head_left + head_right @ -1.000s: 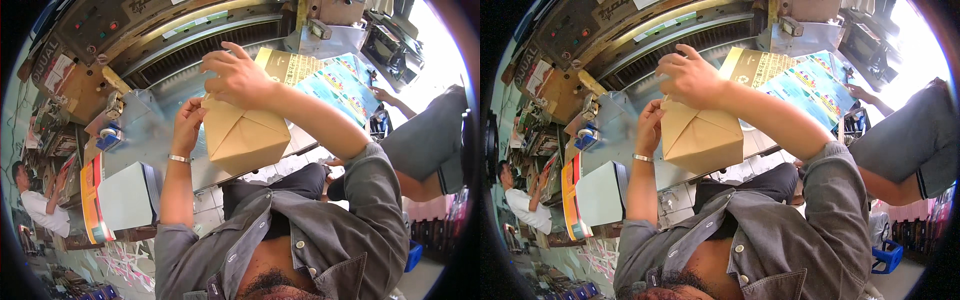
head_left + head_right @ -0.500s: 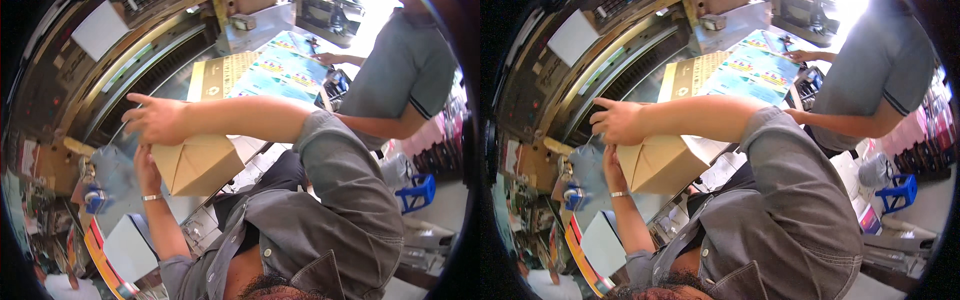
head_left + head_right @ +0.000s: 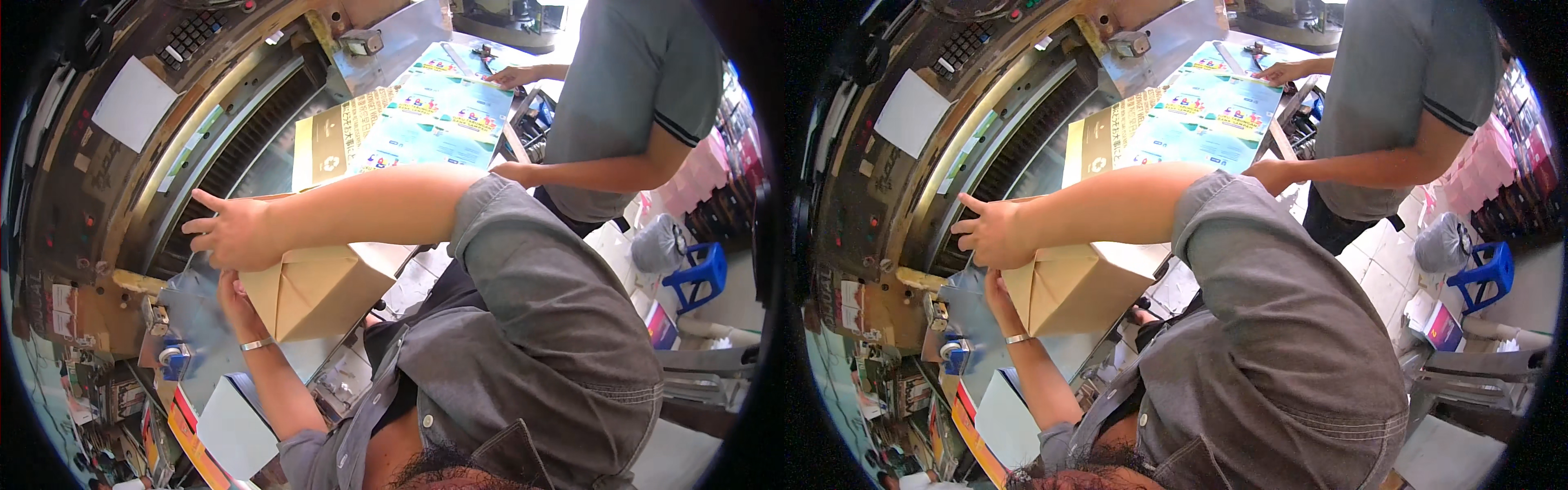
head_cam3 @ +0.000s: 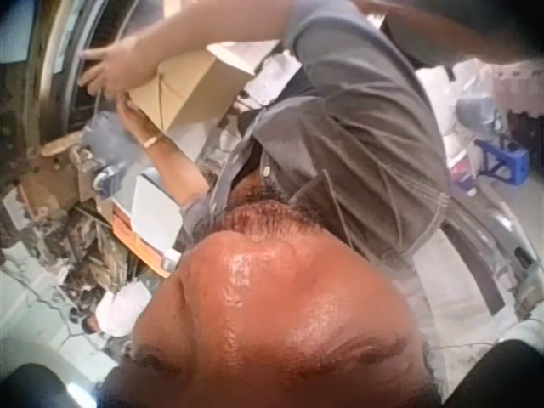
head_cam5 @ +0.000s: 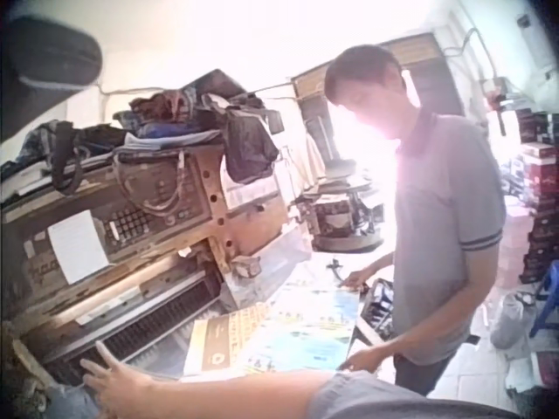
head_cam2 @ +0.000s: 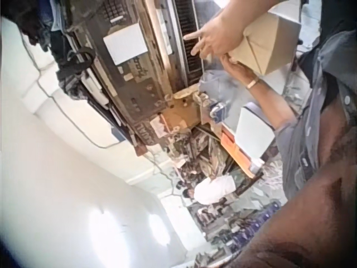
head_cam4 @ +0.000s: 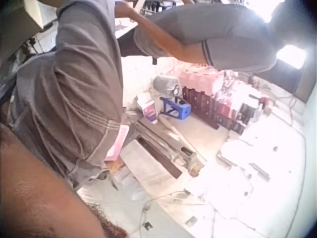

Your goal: The person wraps a package by folding paper around it and securing the edges with double-sided tape. The person then holds and reviews printed sheets with a coworker.

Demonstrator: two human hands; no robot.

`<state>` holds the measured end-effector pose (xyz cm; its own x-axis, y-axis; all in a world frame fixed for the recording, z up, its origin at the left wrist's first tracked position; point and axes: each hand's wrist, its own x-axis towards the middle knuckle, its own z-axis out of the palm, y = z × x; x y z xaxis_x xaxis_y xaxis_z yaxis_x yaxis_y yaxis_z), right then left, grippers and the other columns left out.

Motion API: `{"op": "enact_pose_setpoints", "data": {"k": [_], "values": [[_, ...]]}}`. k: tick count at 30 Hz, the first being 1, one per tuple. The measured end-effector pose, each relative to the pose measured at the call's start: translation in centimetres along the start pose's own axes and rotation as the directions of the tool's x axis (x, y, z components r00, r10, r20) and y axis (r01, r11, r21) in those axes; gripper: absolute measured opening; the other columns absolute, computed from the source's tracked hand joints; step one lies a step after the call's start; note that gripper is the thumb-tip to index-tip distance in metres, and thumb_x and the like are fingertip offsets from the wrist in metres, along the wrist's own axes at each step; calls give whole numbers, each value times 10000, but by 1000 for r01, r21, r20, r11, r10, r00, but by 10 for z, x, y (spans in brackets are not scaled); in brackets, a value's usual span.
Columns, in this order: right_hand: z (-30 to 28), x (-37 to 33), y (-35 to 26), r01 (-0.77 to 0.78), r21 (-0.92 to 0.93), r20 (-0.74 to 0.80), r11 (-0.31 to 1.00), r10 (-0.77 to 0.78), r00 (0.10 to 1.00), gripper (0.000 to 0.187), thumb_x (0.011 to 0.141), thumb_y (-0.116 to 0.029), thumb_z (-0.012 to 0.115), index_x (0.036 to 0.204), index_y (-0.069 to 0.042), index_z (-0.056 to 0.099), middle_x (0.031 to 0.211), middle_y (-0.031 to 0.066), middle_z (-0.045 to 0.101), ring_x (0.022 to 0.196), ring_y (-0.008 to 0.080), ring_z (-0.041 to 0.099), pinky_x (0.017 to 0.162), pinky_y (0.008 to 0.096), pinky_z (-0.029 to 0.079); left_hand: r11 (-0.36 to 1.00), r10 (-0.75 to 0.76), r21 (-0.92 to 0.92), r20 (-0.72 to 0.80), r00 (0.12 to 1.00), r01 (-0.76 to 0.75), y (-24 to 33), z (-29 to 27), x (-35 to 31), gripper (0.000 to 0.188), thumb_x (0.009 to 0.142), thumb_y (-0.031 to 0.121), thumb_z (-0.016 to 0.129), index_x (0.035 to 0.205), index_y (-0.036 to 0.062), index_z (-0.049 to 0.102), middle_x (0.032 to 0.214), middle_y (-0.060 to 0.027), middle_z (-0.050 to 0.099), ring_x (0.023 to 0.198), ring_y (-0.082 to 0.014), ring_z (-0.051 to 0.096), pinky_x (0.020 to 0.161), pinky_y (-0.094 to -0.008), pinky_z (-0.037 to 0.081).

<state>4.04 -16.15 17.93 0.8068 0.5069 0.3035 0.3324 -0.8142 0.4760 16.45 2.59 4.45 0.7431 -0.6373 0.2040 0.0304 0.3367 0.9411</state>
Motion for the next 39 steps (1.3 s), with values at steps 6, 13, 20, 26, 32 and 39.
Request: {"op": "enact_pose_setpoints", "data": {"k": [6,13,20,26,32,39], "values": [[6,5,-1,-13,58,34,998,11,999,377,1003,-367,609,1349,-268,719,1585,-2,517,1622,236,246,1264,759,69,995,9,104,-84,996,0,-6,-5,-1,415,1092,235,502,1425,-2,578,1412,-106,657,1261,-206,654,1032,-337,526],[9,2,-3,-31,47,0,998,31,1000,328,1002,-344,602,1288,-250,734,1497,-1,570,1591,236,308,1260,757,80,987,29,160,-86,996,-15,-8,-8,-3,382,1119,248,472,1385,8,605,1354,-81,673,1221,-178,658,1010,-317,521],[18,-5,-1,-45,72,-116,996,53,992,317,1006,-344,597,1286,-286,732,1491,-10,577,1602,252,291,1261,755,80,989,-51,-138,51,997,58,-9,-11,9,375,1119,254,463,1374,19,605,1332,-71,681,1214,-178,661,1004,-316,523],[5,-4,3,25,47,-17,999,-24,1000,353,988,-374,619,1325,-318,706,1573,-8,532,1616,260,264,1263,758,49,983,-108,-135,107,988,122,-4,-22,4,416,1107,272,481,1400,8,613,1372,-91,677,1214,-206,664,1034,-346,530],[3,-12,7,-3,119,-1,993,3,1000,370,1001,-377,599,1357,-326,687,1611,22,504,1633,276,235,1271,754,54,980,-67,-193,-149,987,37,-5,24,-6,289,1063,256,570,1165,12,687,967,-11,686,879,-133,652,829,-272,530],[-16,-65,54,-130,698,-226,704,389,893,117,963,-96,692,1055,-126,625,1449,81,628,1500,319,441,1256,606,237,986,-52,-166,-130,990,30,13,54,-12,168,1017,174,613,977,29,687,768,33,595,654,-55,516,601,-201,393]]}}
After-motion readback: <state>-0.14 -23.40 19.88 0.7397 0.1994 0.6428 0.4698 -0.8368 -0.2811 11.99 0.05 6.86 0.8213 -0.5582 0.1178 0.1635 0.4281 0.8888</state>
